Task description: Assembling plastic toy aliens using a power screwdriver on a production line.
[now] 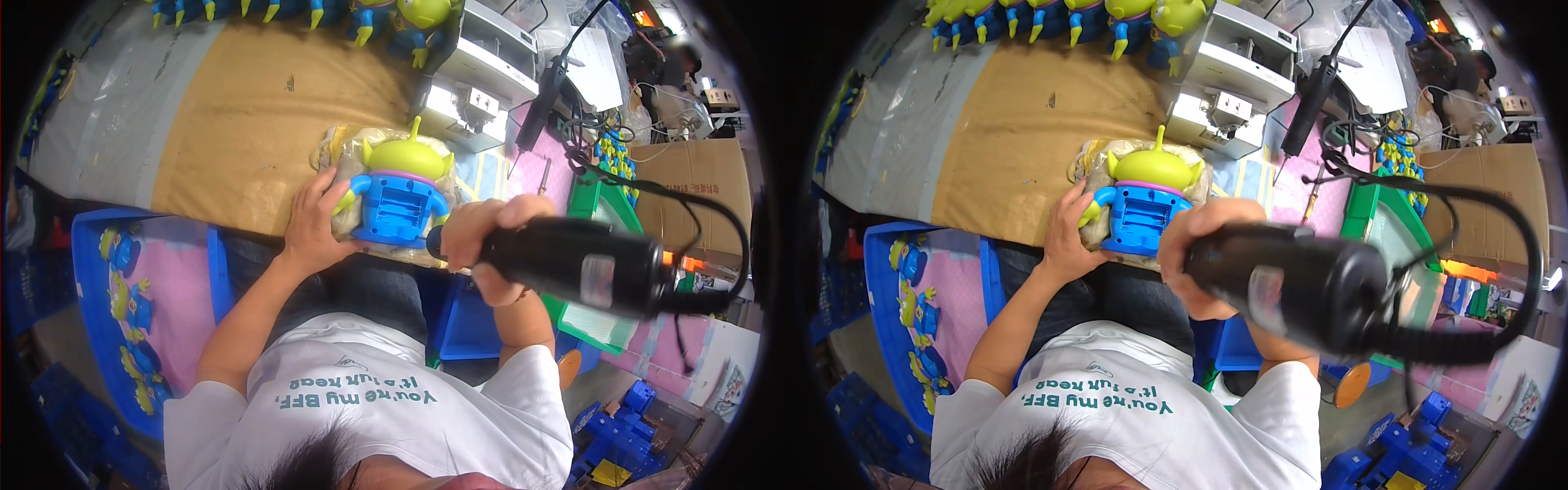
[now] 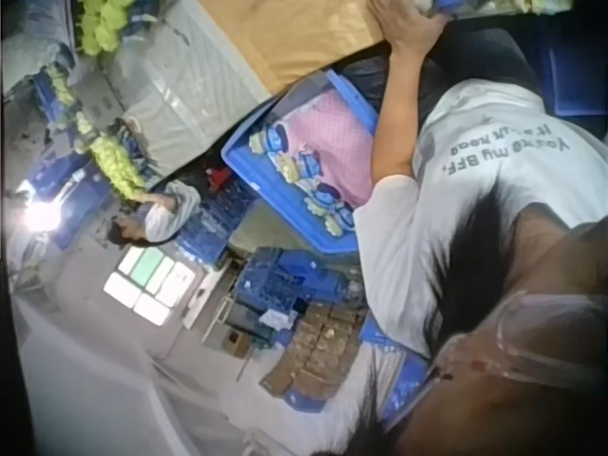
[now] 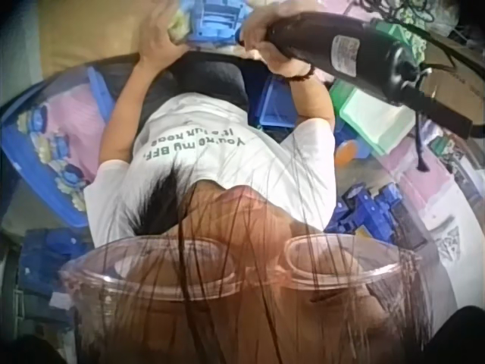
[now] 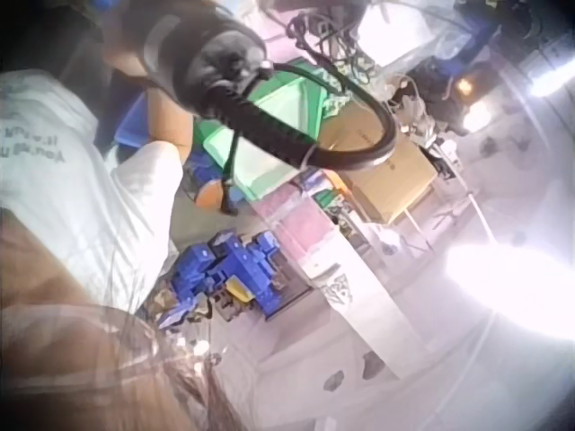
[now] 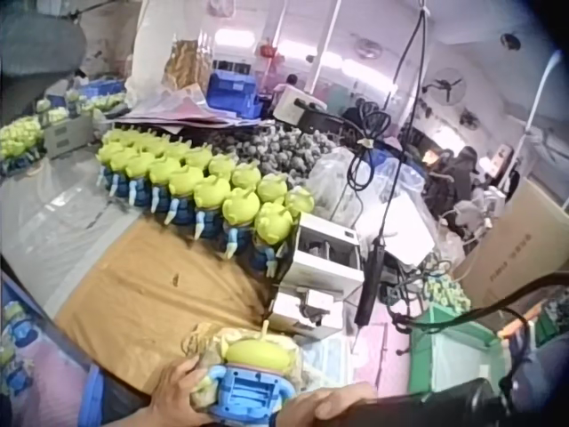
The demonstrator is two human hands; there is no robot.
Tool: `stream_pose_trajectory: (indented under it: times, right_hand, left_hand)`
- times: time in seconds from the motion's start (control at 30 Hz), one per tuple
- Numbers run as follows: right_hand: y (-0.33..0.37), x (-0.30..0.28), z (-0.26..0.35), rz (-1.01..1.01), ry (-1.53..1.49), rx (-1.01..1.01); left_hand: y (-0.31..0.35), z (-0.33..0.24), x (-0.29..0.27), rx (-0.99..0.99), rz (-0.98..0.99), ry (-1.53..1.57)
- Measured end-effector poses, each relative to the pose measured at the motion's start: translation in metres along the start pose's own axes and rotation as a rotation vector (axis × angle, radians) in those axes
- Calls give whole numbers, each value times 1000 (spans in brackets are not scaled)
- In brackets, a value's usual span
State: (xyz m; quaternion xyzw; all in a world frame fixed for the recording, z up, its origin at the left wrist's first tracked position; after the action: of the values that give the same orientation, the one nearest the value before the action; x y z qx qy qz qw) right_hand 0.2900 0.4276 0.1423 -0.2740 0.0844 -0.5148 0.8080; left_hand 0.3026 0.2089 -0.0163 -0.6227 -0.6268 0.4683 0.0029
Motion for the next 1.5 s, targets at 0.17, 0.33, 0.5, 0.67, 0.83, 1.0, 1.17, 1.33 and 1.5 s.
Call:
stream_pose_trajectory:
  times: [0.17, 0.33, 0.5, 0.67, 0.83, 1.0, 1.17, 1.33, 1.5]
  right_hand:
    - [-51, -37, 8, -330, -98, -17]
    - [-113, -100, -18, -538, 298, -115]
    - [-135, -116, -42, -488, 433, 118]
    - [-113, -72, -14, -479, 166, 131]
    - [-67, -2, 10, -317, -84, 118]
    - [-42, 30, 1, -173, 4, 100]
    - [-34, 36, -12, -103, 51, 67]
    - [-30, 37, -26, 60, 79, -1]
    - [-29, 40, -26, 151, 28, -18]
  left_hand:
    - [3, 0, 1, -64, -26, 71]
    - [0, 0, 2, -60, -21, 106]
    - [1, 1, 2, -56, -34, 114]
    - [2, 4, 3, -52, -39, 111]
    - [0, -1, -3, -84, 7, 79]
    - [1, 1, 0, -74, -32, 123]
    - [0, -1, -2, -78, -33, 119]
    - [-2, -3, -6, -86, -37, 111]
    - [-2, -5, -5, -100, -40, 124]
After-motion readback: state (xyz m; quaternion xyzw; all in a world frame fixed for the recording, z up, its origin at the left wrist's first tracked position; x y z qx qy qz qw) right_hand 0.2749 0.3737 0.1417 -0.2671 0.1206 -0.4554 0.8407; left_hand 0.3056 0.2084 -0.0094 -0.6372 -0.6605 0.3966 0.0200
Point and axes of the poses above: each hand's wrist, its own y-axis away from the middle knuckle, its own x-axis out of the palm, z = x × y, the point moved 1 cm from there along -y, towards the middle knuckle, and after that the axes turned 4 degrees about -z, right-handed, at the moved point
